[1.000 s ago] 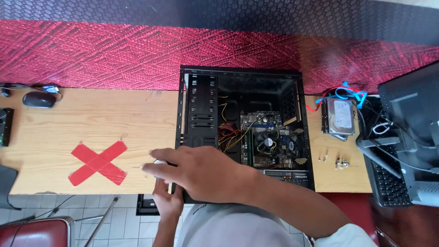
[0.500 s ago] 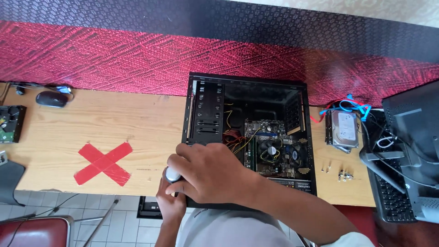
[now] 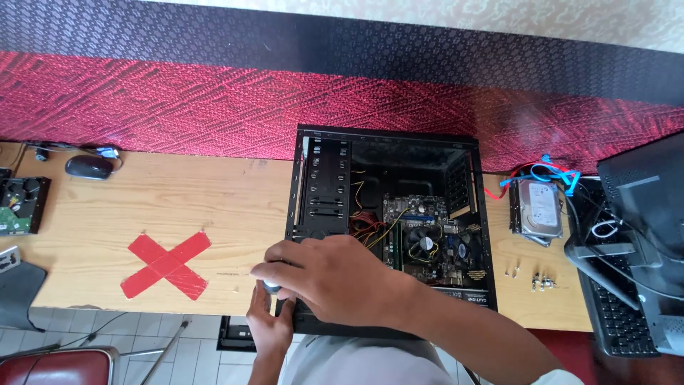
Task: The person is using a screwdriver to secure a hard drive and other components inside a desktop computer case.
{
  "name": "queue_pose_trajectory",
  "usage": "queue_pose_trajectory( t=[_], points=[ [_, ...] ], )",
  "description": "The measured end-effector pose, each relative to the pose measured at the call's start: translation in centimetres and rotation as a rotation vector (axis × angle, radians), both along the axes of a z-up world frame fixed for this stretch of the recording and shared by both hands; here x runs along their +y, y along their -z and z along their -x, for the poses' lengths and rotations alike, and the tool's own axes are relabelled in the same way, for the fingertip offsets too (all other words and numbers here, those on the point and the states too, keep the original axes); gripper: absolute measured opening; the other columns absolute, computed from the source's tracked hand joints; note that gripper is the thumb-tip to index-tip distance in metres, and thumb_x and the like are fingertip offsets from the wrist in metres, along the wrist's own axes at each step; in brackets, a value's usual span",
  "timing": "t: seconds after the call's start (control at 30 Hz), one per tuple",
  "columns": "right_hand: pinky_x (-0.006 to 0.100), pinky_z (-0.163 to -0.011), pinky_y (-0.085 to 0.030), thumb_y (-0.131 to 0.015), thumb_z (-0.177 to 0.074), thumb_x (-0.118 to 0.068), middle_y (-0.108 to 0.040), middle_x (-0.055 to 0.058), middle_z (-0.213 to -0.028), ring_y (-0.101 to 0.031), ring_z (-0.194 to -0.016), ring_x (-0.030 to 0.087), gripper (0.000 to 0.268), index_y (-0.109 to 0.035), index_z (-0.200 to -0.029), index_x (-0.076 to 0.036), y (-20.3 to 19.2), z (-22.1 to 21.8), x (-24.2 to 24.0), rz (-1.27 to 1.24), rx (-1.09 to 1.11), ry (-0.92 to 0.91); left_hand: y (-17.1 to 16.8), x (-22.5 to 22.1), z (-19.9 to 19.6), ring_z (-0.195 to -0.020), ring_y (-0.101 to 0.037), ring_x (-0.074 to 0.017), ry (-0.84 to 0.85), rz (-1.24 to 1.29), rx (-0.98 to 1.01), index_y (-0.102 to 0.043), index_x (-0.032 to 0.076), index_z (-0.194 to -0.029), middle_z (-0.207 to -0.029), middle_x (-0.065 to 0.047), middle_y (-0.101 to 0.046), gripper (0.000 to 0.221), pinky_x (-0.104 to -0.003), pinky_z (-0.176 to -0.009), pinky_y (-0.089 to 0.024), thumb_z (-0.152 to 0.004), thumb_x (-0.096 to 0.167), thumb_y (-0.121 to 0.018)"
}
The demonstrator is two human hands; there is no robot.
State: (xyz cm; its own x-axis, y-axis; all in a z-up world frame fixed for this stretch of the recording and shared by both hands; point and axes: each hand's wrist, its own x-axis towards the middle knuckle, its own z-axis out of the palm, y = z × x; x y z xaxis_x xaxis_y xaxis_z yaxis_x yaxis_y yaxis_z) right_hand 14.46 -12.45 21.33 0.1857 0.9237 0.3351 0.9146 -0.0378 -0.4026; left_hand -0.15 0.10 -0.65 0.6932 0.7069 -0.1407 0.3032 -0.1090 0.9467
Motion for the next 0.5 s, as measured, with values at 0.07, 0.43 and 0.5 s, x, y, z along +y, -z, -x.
queue_pose_trajectory(
  t=[0.07,0.43,0.5],
  points=[
    [0.034,-0.05,-0.043,-0.066,-0.097,-0.01,-0.068,0.002,-0.118,-0.065,-0.071,0.022,0.029,-0.063,-0.125,-0.015,0.0,-0.1,0.0,-0.012,-0.032,0.02,-0.2,0.0,0.0,-0.135,-0.06,-0.0311,-0.003,0.003,0.014,-0.051,0.003,-0.148,-0.138,-0.018,-0.066,0.077,-0.038,-0.109,-0.048,-0.073,0.013,-0.067],
    [0.037,-0.045,-0.041,-0.064,-0.096,-0.058,-0.06,0.0,-0.08,-0.057,-0.062,0.021,0.047,-0.057,-0.1,-0.012,1.3,-0.4,0.5,0.041,-0.152,0.188,2.8,0.7,0.6,-0.131,-0.061,-0.0355,0.007,-0.088,-0.011,-0.048,0.001,-0.15,-0.141,-0.021,-0.063,0.084,-0.042,-0.108,-0.051,-0.068,0.01,-0.065],
    [0.04,-0.043,-0.046,-0.06,-0.099,-0.053,-0.059,0.004,-0.092,-0.061,-0.068,0.024,0.047,-0.053,-0.108,-0.008,0.9,-0.3,0.4,0.176,-0.025,0.171,2.9,0.6,0.7,-0.131,-0.061,-0.0354,0.003,-0.094,-0.01,-0.047,0.001,-0.15,-0.141,-0.021,-0.063,0.083,-0.043,-0.107,-0.052,-0.07,0.011,-0.068]
  ],
)
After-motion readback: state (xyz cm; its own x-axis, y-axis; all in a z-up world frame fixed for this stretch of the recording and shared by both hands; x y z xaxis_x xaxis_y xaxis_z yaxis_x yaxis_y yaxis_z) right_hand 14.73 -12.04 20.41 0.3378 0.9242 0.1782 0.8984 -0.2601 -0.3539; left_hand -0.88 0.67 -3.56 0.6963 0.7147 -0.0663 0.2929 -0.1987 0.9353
